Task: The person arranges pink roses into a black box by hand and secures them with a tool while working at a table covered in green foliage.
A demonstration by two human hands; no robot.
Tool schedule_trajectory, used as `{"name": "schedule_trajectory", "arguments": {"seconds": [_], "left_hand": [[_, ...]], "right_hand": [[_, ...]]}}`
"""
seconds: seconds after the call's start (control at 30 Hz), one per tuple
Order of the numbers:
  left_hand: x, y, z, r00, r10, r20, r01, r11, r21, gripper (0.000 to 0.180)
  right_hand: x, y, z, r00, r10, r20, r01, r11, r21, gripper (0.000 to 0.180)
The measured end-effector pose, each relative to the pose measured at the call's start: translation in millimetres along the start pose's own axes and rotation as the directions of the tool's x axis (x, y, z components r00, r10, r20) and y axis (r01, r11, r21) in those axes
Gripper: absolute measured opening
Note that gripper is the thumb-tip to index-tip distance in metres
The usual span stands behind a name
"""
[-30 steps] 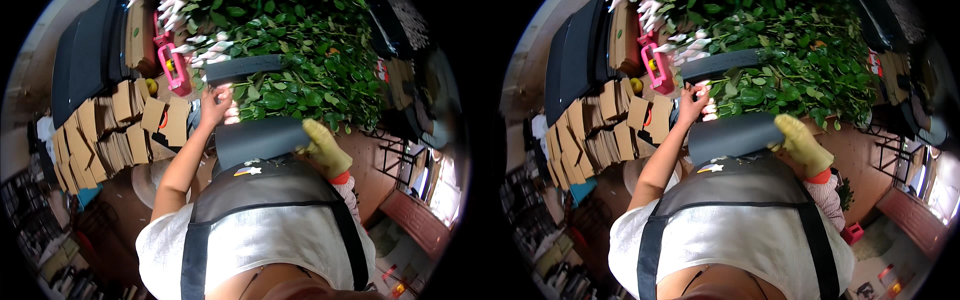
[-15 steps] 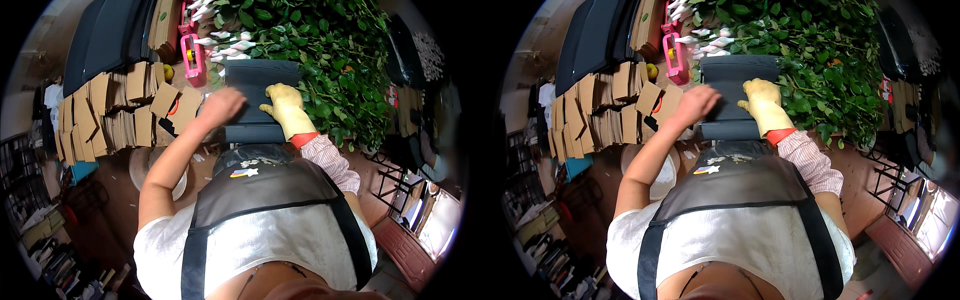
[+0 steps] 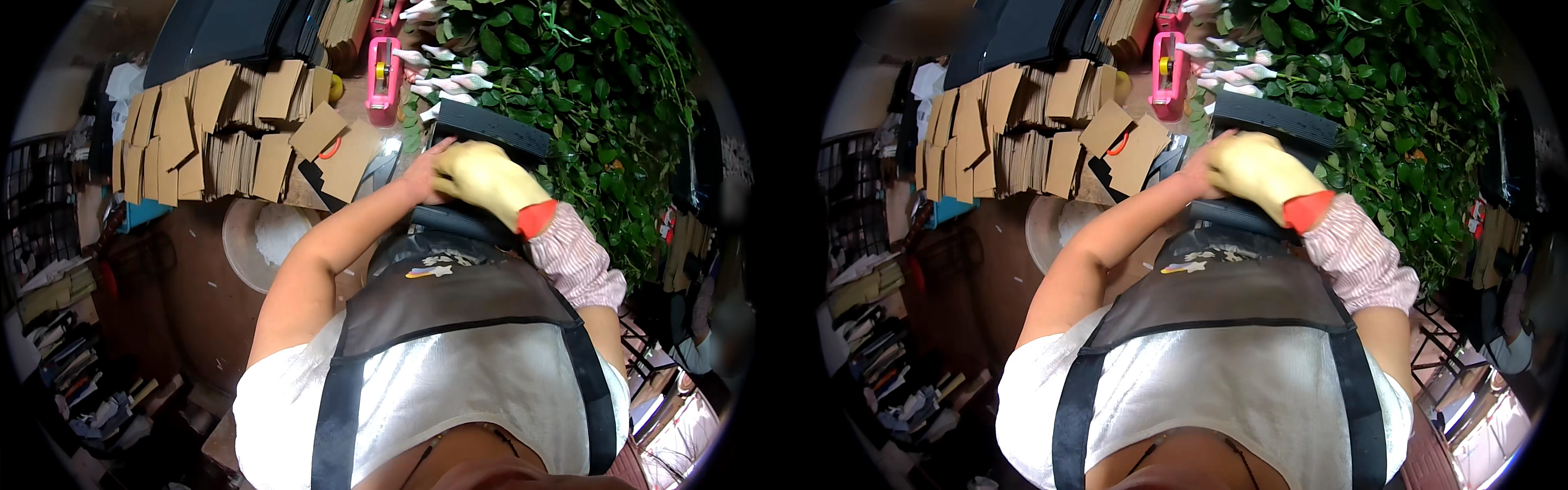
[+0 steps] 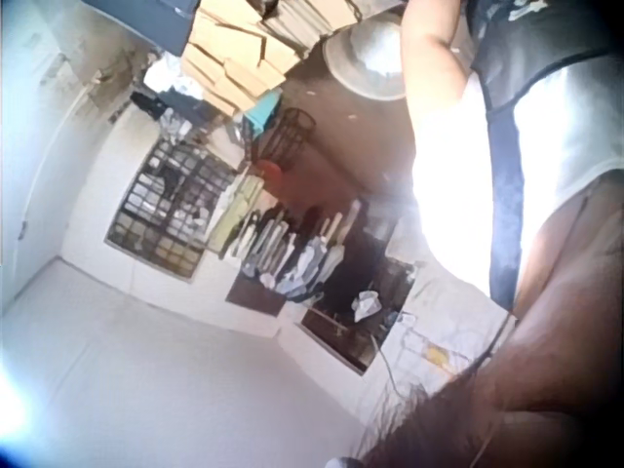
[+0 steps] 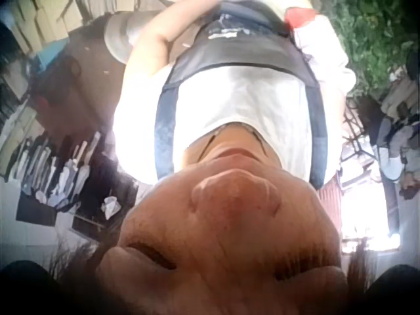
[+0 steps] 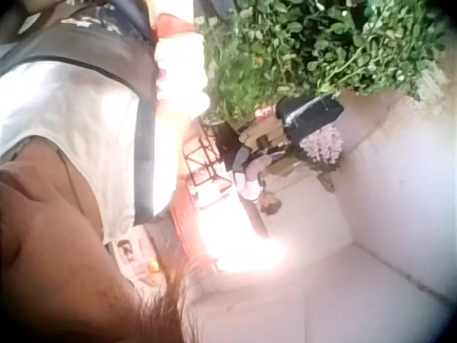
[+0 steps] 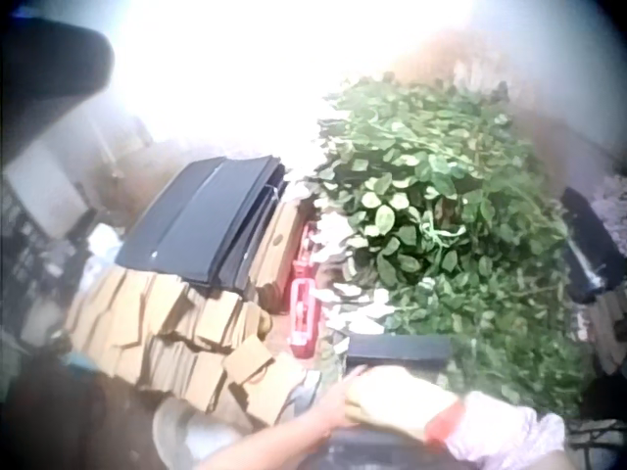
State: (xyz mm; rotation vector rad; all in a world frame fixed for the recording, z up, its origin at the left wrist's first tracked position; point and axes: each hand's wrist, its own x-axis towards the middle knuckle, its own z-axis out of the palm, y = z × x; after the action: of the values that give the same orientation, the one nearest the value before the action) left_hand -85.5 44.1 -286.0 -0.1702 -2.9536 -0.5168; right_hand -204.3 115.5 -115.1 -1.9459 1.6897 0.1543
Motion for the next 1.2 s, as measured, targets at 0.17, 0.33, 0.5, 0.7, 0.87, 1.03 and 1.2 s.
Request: {"name": "schedule_trajectory", "arguments": {"seconds": [0.17, 0.33, 0.5, 0.7, 0.87, 1.03, 1.2], "left_hand": [[19.6, 3.9, 11.8, 0.987, -0.051, -0.155, 0.049, 0.999, -0.017, 0.059], [32.1, -6.8, 9.8, 0.999, -0.045, 0.006, 0.045, 0.999, -0.03, 0.056], [19.8, -0.7, 28.2, 0.996, -0.059, -0.06, 0.003, 0.731, -0.682, 0.062], [15.7, 12.5, -12.3, 0.958, -0.198, 0.207, 0.254, 0.921, -0.295, 0.067], [15.6, 16.9, -28.2, 0.959, -0.082, -0.271, 0.013, 0.969, -0.246, 0.049], [9.6, 4.6, -24.5, 0.986, 0.034, -0.165, -0.047, 0.996, -0.078, 0.05], [-32.7, -12.6, -43.4, 0.953, -0.079, -0.293, 0.101, 0.993, 0.059, 0.041]], "right_hand": [[130.2, -40.6, 35.2, 0.879, -0.455, -0.142, 0.433, 0.887, -0.16, 0.04], [210.4, -40.0, 101.3, 0.813, -0.512, -0.276, 0.488, 0.859, -0.157, 0.034], [173.1, -30.9, 56.6, 0.756, -0.628, -0.183, 0.524, 0.749, -0.406, 0.02], [3.3, -0.1, 5.8, 0.746, -0.088, -0.66, 0.235, 0.962, 0.136, 0.03], [-65.5, 35.9, 70.9, 0.84, 0.534, 0.096, -0.253, 0.23, 0.94, 0.024], [-64.0, 52.5, 76.2, 0.835, 0.514, 0.198, -0.384, 0.285, 0.878, 0.036], [-57.4, 40.2, 60.6, 0.799, 0.558, 0.224, -0.524, 0.464, 0.714, 0.042]]}}
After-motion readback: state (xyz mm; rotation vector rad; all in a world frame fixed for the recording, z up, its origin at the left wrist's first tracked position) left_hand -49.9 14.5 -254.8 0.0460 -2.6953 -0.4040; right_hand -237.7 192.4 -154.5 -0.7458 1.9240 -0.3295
